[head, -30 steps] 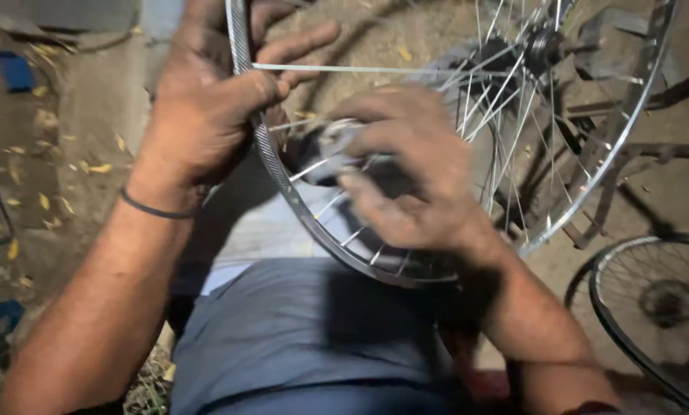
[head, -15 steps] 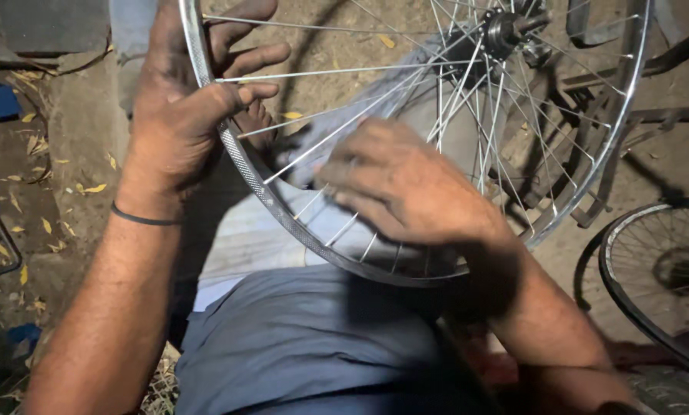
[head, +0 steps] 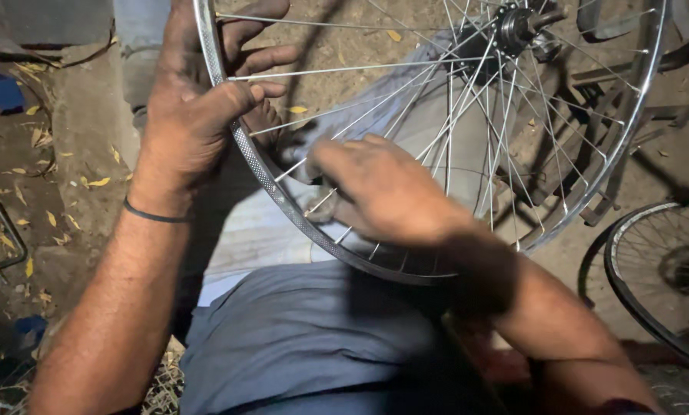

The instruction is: The person inserts and adjusts spokes on a bicycle wheel rim by hand while sitting on a dirt floor.

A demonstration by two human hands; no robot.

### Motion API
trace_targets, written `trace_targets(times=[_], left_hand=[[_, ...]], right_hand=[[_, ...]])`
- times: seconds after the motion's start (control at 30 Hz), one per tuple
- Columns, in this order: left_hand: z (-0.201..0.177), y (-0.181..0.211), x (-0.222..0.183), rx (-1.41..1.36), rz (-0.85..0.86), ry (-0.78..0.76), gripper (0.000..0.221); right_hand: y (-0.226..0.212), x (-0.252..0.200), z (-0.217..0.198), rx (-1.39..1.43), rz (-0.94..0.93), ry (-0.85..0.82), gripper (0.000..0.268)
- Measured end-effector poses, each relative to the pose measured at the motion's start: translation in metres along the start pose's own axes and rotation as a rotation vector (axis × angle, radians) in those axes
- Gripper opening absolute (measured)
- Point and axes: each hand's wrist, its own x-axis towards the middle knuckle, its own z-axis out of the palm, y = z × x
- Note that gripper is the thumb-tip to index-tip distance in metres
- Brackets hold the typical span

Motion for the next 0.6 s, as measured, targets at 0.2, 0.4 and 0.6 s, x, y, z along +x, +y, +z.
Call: trace_targets(times=[0.2, 0.4, 0.6], left_hand=[[0.0, 0.002, 0.0, -0.038, 0.014, 0.01, 0.072], [-0.004, -0.005, 0.001, -0.055, 0.018, 0.008, 0.062], [-0.007, -0.007, -0.001, -0.053, 0.015, 0.002, 0.061]], right_hand=[[0.003, 0.004, 0.016, -0.25, -0.18, 0.083, 0.052], [0.01, -0.005, 0.002, -0.076, -0.157, 0.006, 0.046], [0.003, -0.004, -0.001, -0.048, -0.142, -0.023, 0.046]])
